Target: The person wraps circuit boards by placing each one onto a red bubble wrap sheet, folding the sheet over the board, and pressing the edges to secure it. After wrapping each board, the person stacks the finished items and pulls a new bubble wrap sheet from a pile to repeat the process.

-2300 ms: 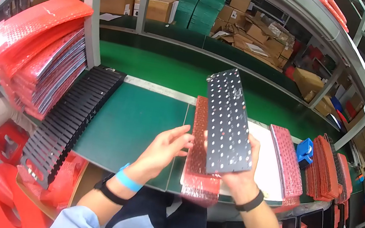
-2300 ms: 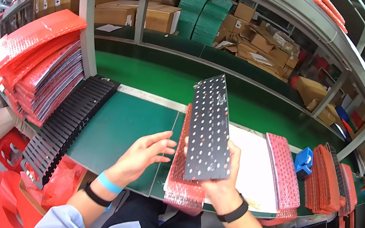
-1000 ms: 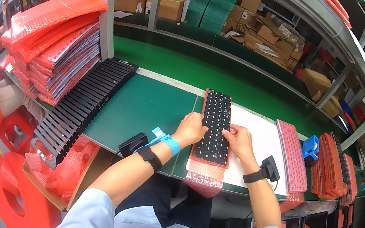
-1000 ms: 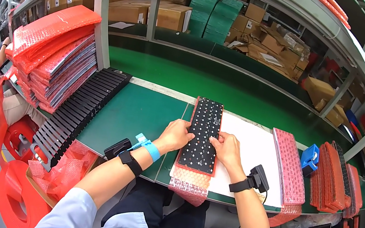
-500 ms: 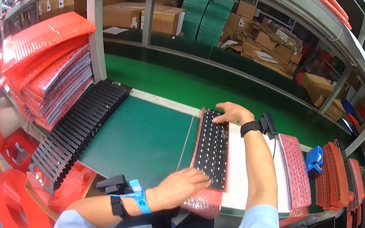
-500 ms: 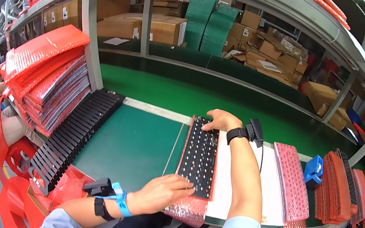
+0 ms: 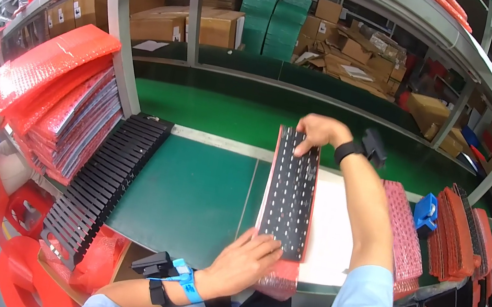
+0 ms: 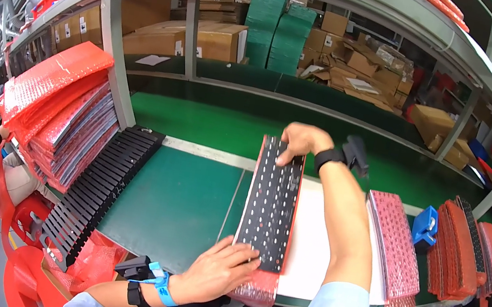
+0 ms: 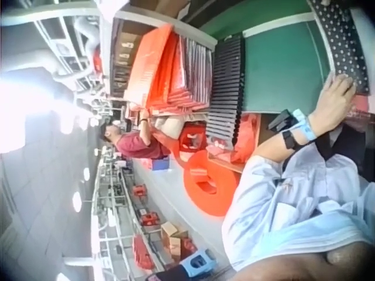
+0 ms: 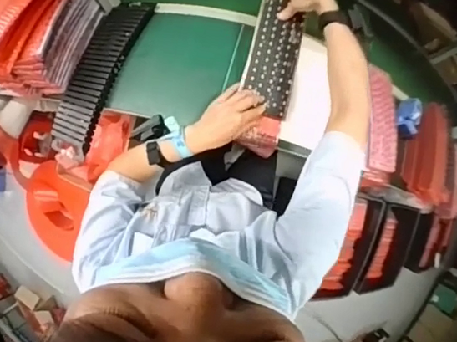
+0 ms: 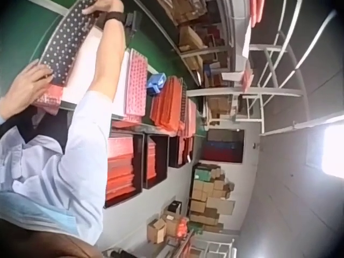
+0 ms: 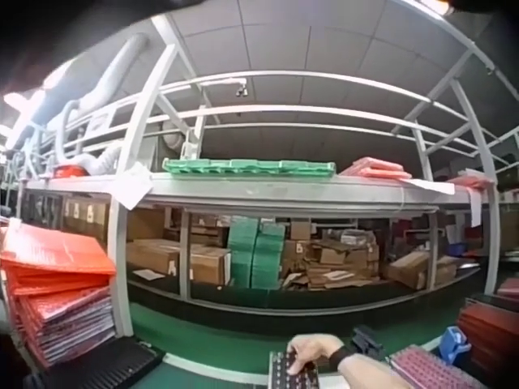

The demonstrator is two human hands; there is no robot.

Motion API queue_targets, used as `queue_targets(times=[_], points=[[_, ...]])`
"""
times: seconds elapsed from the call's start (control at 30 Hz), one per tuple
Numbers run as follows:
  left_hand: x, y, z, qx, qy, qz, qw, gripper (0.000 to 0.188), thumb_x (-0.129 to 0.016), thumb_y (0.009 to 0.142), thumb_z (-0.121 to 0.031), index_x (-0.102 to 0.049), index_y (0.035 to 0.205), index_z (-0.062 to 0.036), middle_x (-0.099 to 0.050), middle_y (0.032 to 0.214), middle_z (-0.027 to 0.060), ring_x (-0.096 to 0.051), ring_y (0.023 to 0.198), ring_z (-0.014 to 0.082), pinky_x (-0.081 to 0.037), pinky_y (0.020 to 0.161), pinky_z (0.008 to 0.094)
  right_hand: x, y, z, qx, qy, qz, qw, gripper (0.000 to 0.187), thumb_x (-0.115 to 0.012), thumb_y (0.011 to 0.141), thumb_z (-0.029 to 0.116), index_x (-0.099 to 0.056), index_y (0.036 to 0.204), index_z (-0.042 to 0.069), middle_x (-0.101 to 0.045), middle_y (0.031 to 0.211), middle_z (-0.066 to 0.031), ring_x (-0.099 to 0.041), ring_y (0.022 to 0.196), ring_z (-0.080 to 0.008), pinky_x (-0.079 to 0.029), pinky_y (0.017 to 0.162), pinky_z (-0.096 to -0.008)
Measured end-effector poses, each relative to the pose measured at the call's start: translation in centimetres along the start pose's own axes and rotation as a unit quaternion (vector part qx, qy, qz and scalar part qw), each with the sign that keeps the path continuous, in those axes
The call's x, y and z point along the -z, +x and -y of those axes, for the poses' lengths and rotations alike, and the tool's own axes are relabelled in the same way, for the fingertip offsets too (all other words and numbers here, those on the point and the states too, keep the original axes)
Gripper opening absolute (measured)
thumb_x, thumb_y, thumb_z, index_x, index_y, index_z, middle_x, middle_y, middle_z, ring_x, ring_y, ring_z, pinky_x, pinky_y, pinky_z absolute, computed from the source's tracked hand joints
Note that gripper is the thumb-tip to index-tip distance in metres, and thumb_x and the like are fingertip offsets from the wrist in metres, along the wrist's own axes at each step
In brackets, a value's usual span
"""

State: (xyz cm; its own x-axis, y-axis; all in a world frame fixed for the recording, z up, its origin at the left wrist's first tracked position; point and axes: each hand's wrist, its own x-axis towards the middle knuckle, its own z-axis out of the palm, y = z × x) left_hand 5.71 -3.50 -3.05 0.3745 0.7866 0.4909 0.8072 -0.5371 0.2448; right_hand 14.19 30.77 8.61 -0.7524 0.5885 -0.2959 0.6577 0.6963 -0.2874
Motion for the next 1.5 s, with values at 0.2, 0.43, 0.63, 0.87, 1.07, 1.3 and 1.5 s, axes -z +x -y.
queue_targets(times=[0.2,0.43,0.63,0.87,1.07,1.3,1.5], points=[[-2.4,0.9,-1.3,-0.004,-0.051,0.045,0.998,0.036,-0.062,0.089,-0.024,-0.062,0.119,-0.0051,-0.056,0.129,0.0129,-0.047,0.126,0.0320,-0.035,0.109,0.0451,5.8,-11.0,5.5,0.017,-0.124,-0.422,0.898,0.056,-0.088,0.059,0.019,-0.059,0.104,0.000,-0.067,0.099,-0.0159,-0.064,0.096,-0.0367,-0.051,0.078,-0.0410],[-4.7,0.0,-2.4,-0.014,-0.098,0.064,0.993,0.049,-0.061,0.088,-0.018,-0.049,0.132,0.0011,-0.045,0.138,0.0208,-0.041,0.131,0.0377,-0.033,0.111,0.0465,-11.8,-14.2,9.0,0.138,-0.326,-0.509,0.785,0.032,-0.073,0.070,0.011,-0.055,0.096,0.011,-0.050,0.080,-0.0068,-0.057,0.078,-0.0246,-0.044,0.062,-0.0371],[-4.3,-2.4,-6.3,-0.021,-0.119,0.049,0.992,0.055,-0.065,0.085,-0.015,-0.046,0.133,0.0037,-0.037,0.144,0.0240,-0.037,0.133,0.0405,-0.031,0.112,0.0479,-20.0,-16.6,8.8,0.117,-0.240,-0.435,0.860,0.047,-0.075,0.074,0.026,-0.059,0.116,0.013,-0.051,0.097,-0.0048,-0.050,0.091,-0.0236,-0.039,0.075,-0.0356],[-4.1,-3.1,-6.3,-0.034,-0.131,0.056,0.989,0.058,-0.066,0.083,-0.013,-0.046,0.135,0.0026,-0.035,0.146,0.0246,-0.033,0.137,0.0416,-0.028,0.114,0.0487,-20.9,-16.8,8.4,0.148,-0.134,-0.340,0.919,0.058,-0.071,0.079,0.047,-0.057,0.122,0.011,-0.049,0.107,-0.0085,-0.047,0.099,-0.0266,-0.037,0.082,-0.0381],[1.8,-2.6,-3.4,-0.058,-0.305,0.172,0.935,0.042,-0.064,0.085,-0.011,-0.058,0.125,-0.0005,-0.053,0.133,0.0213,-0.054,0.121,0.0365,-0.046,0.102,0.0428,-19.4,-16.1,7.2,0.177,-0.028,-0.360,0.915,0.048,-0.064,0.088,0.038,-0.055,0.125,0.009,-0.052,0.108,-0.0097,-0.051,0.098,-0.0290,-0.041,0.088,-0.0404],[4.6,3.9,7.5,0.201,-0.423,-0.045,0.882,0.038,-0.051,0.098,-0.015,-0.050,0.133,-0.0006,-0.054,0.133,0.0176,-0.053,0.124,0.0264,-0.042,0.106,0.0378,-18.2,-15.1,1.2,-0.079,0.643,-0.336,0.684,0.038,-0.047,0.101,0.022,-0.048,0.134,0.002,-0.055,0.114,-0.0084,-0.054,0.106,-0.0219,-0.047,0.094,-0.0355],[0.5,5.8,8.4,0.426,-0.642,-0.028,0.637,0.050,-0.046,0.101,-0.025,-0.035,0.143,-0.0010,-0.042,0.141,0.0195,-0.041,0.132,0.0281,-0.035,0.111,0.0427,-18.2,-14.6,3.5,-0.099,0.692,-0.265,0.664,0.047,-0.044,0.102,0.023,-0.038,0.141,-0.004,-0.049,0.131,-0.0161,-0.048,0.123,-0.0251,-0.042,0.103,-0.0374]])
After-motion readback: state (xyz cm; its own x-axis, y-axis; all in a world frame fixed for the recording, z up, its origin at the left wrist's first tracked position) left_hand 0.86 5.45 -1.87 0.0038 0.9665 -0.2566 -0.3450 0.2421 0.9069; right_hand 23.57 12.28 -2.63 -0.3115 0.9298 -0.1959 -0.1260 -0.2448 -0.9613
